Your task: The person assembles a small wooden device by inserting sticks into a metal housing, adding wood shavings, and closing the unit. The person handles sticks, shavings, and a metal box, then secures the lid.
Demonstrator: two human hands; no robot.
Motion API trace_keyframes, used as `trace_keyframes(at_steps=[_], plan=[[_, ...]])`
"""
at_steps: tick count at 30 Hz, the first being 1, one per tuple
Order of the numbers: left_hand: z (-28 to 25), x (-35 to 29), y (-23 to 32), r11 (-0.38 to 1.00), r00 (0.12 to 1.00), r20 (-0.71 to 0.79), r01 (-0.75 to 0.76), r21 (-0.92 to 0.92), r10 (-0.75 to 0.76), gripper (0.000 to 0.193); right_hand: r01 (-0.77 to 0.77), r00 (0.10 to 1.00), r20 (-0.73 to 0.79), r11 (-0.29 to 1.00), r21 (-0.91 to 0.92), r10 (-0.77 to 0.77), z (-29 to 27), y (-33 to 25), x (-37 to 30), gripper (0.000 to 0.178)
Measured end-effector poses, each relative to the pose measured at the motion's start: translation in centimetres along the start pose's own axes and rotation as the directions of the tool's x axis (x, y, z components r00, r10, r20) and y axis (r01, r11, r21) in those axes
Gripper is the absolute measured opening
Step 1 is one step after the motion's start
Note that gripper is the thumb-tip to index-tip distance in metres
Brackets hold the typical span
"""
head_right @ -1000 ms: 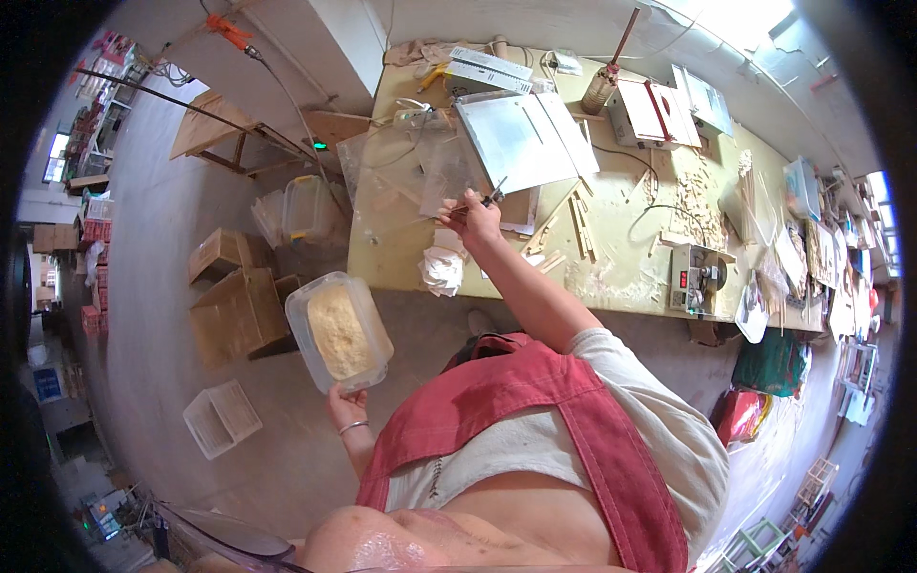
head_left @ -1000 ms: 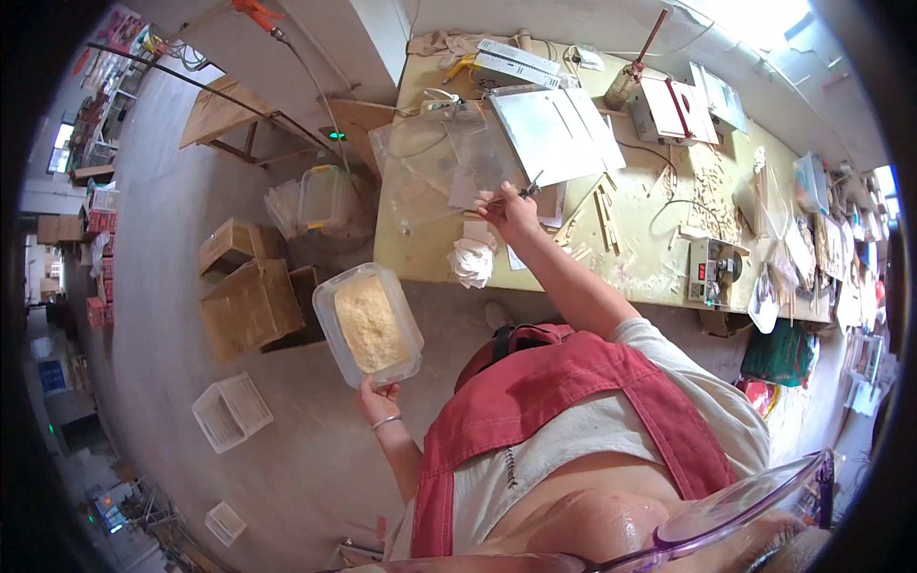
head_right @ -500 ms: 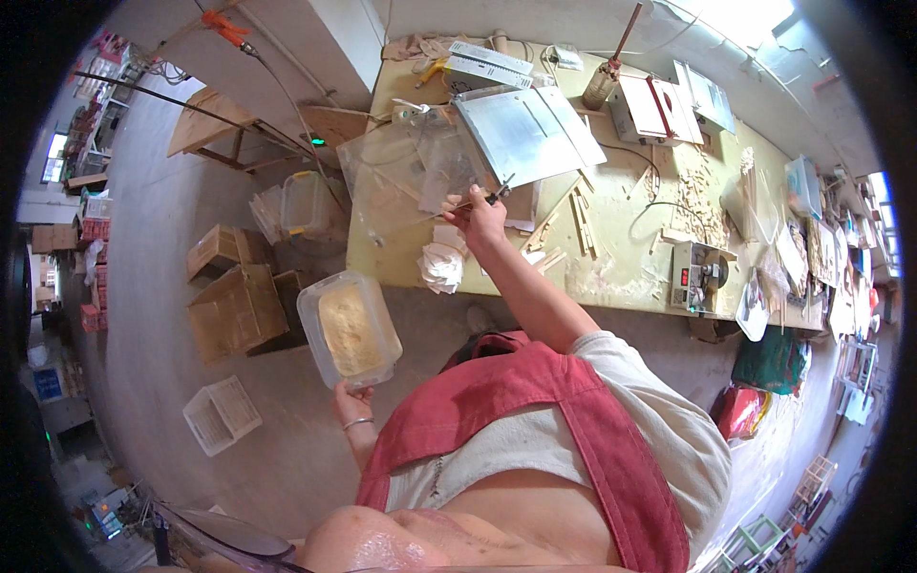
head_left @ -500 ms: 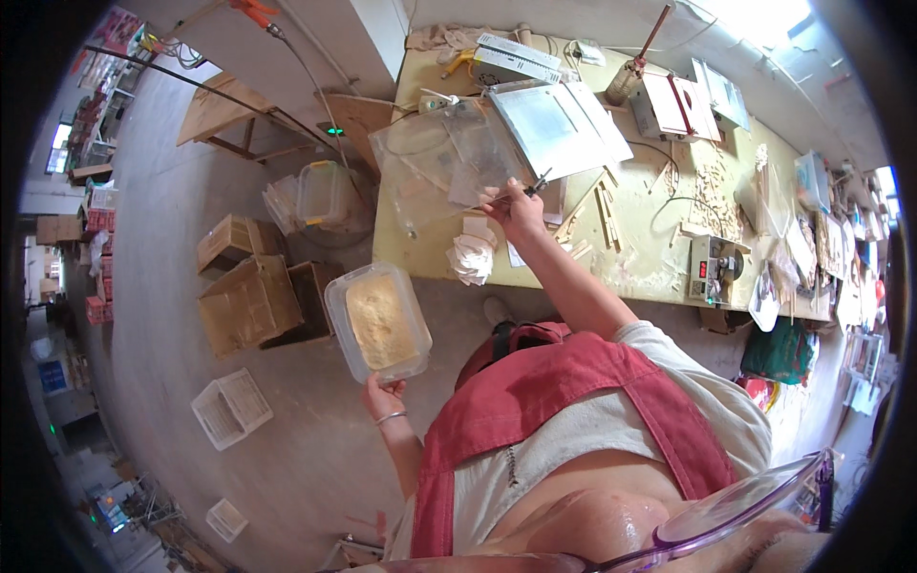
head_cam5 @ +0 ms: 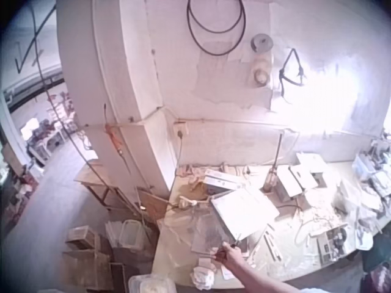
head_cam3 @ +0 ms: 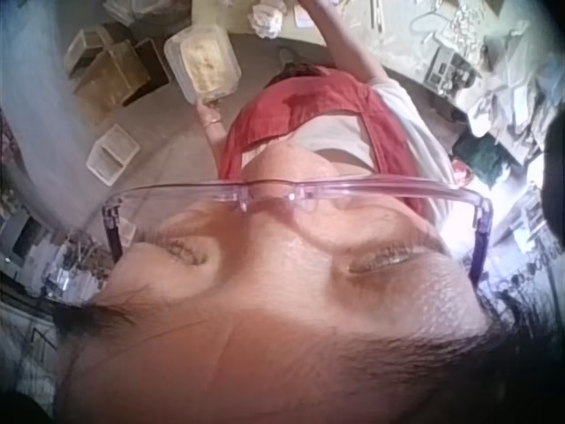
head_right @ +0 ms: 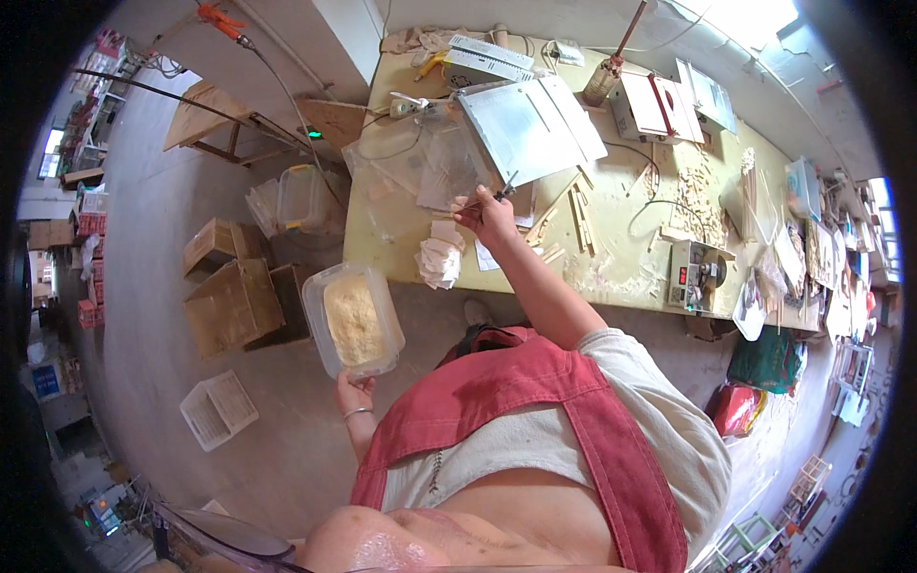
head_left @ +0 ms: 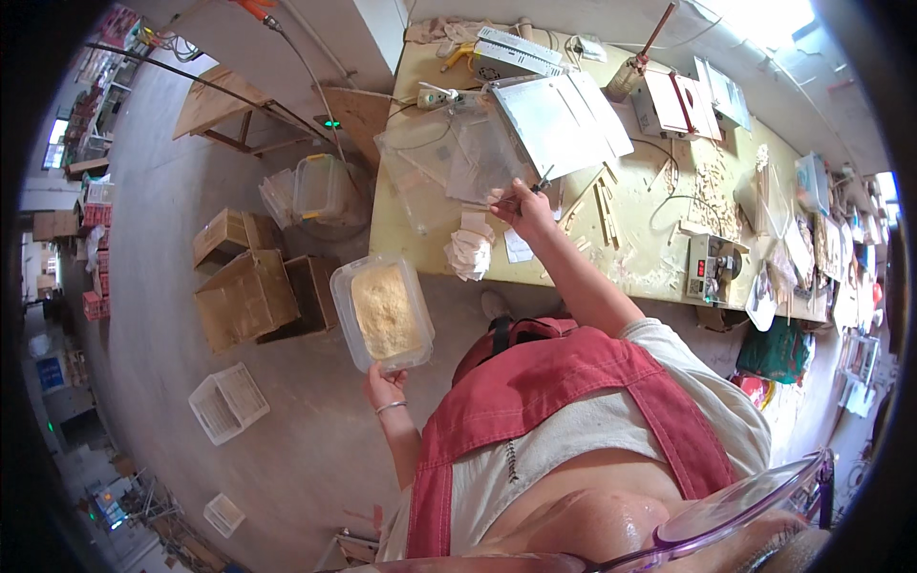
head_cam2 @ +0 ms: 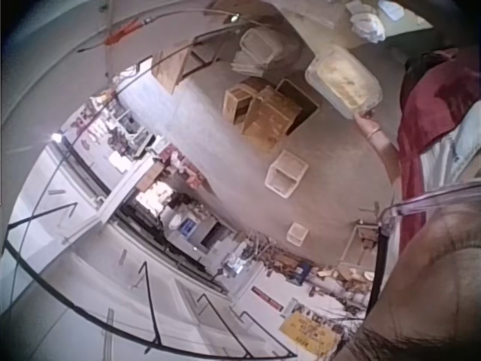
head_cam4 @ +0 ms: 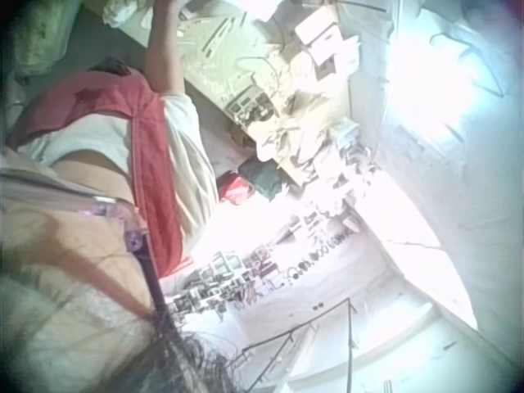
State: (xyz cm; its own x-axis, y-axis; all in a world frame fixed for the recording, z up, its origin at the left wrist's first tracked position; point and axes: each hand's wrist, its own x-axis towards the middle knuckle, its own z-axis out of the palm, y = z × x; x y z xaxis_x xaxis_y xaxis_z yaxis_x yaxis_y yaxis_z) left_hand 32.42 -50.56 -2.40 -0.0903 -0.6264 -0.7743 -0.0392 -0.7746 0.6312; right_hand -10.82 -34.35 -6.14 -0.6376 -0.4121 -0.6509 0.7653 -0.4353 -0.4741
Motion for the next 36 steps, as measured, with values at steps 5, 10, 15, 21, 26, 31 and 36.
trace_keyframes(at_steps=[5,10,15,21,26,31,36], plan=[[-0.3,0.4,-0.3,1.0,1.0,0.008,0.018,0.003,-0.018,0.028,-0.038,0.999,-0.035,0.999,-0.035,0.037,0.3,-0.4,-0.1,0.032],[-0.1,0.4,-0.8,1.0,1.0,-0.005,0.026,-0.002,-0.026,0.026,-0.095,0.995,-0.042,0.996,0.006,0.095,0.4,-1.1,-1.0,0.033],[-0.9,0.9,-1.2,0.999,0.999,-0.014,0.038,-0.01,-0.039,0.027,-0.148,0.985,-0.085,0.988,0.047,0.151,0.1,-0.5,-1.7,0.036],[-1.6,1.4,-0.5,0.999,0.999,-0.035,0.024,0.037,-0.022,0.029,-0.156,0.986,-0.046,0.987,0.029,0.158,-2.0,0.0,-1.6,0.046],[-2.9,0.0,0.3,0.993,0.997,-0.072,-0.023,0.12,0.032,0.033,-0.129,0.977,-0.182,0.988,-0.087,0.112,-3.4,0.1,-3.3,0.035],[0.1,-5.7,6.1,0.943,0.979,0.137,-0.182,0.28,0.148,0.04,-0.125,0.975,-0.201,0.983,-0.136,0.097,-8.6,-0.7,-8.3,0.021],[5.1,-10.7,8.1,0.824,0.892,0.398,-0.383,0.417,0.213,0.041,-0.146,0.97,-0.226,0.96,-0.238,0.092,-14.8,-0.9,-14.2,0.021]])
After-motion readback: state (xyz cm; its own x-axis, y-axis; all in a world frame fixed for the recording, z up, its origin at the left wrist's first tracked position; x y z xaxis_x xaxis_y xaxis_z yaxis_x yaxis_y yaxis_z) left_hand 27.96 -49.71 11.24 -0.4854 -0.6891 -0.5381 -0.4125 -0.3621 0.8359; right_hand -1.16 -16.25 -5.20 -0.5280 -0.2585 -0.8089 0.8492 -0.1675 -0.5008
